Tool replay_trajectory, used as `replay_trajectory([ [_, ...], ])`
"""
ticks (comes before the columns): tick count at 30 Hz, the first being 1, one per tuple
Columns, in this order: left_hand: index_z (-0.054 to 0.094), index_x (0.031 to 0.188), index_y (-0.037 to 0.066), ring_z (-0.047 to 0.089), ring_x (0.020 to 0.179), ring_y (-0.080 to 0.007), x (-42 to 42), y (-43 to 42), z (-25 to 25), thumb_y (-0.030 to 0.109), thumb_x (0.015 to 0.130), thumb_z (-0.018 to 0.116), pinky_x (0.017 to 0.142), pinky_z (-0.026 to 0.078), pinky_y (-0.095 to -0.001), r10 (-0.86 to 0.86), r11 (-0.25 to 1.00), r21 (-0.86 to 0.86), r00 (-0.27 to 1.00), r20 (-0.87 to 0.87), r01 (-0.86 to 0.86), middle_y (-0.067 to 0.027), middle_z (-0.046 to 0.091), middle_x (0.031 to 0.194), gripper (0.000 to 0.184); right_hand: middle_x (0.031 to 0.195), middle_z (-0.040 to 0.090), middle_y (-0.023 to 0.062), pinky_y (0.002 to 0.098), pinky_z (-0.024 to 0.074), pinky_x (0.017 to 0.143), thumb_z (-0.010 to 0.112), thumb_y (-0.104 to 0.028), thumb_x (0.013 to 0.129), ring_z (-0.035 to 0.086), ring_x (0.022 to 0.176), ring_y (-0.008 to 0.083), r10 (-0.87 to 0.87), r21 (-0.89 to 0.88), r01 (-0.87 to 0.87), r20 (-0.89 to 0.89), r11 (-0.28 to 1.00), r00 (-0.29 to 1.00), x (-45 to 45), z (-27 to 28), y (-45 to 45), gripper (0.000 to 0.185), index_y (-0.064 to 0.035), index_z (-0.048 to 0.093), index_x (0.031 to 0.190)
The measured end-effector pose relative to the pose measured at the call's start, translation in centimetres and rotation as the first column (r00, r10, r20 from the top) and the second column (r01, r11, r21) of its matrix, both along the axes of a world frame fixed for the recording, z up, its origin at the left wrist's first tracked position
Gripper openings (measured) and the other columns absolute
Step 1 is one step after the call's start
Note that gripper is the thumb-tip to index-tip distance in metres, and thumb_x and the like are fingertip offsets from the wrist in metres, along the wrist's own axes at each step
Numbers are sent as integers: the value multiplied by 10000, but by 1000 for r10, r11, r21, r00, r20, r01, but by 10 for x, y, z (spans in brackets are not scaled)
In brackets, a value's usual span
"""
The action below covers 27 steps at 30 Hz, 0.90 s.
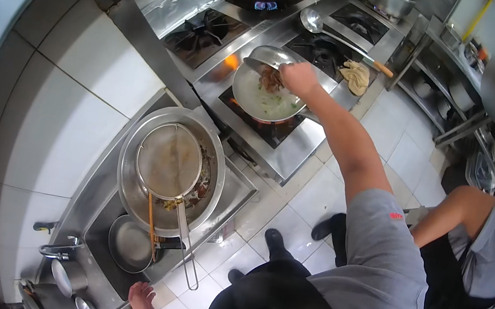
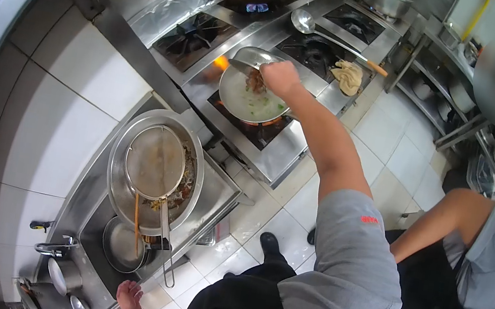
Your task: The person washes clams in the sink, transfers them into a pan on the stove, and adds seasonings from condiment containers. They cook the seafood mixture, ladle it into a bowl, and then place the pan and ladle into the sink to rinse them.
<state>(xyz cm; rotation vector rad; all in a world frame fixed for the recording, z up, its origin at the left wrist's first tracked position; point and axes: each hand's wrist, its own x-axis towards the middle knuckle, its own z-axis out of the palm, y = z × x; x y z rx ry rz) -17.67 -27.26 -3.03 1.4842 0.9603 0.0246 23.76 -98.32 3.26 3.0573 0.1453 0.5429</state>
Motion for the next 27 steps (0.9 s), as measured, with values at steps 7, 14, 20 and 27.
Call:
replay_trajectory([
  [7,576,1068,80,648,790,-234,3,-32,15,241,940,530,594,486,-306,-48,999,21,998,-33,48,-94,645,940,211,713,696,118,427,550,614,613,-180,772,699,669,303,141,-87,-132,101,987,985,13,8,-27,119,-122,709,809],
  [14,586,1039,80,640,734,-206,1,-2,20,233,945,541,566,497,-293,-31,999,31,999,14,30,-91,658,893,185,715,679,153,452,543,629,582,-183,806,685,693,346,36,48,-43,146,998,989,-4,13,-33,131,-108,688,789],
  [20,609,959,66,581,702,-89,60,-12,92,216,978,589,578,456,-225,-274,863,493,923,271,111,-22,638,821,152,802,652,246,505,521,737,584,-221,804,655,813,421,-330,551,177,191,816,924,-34,34,-39,217,-12,640,793],
  [27,626,1074,-7,625,959,-257,215,-161,211,100,926,607,892,481,-351,-797,404,907,532,288,115,-129,660,1010,184,825,620,275,525,486,725,596,-231,797,611,827,464,-320,695,132,148,706,936,-64,68,-46,254,21,603,768],
])
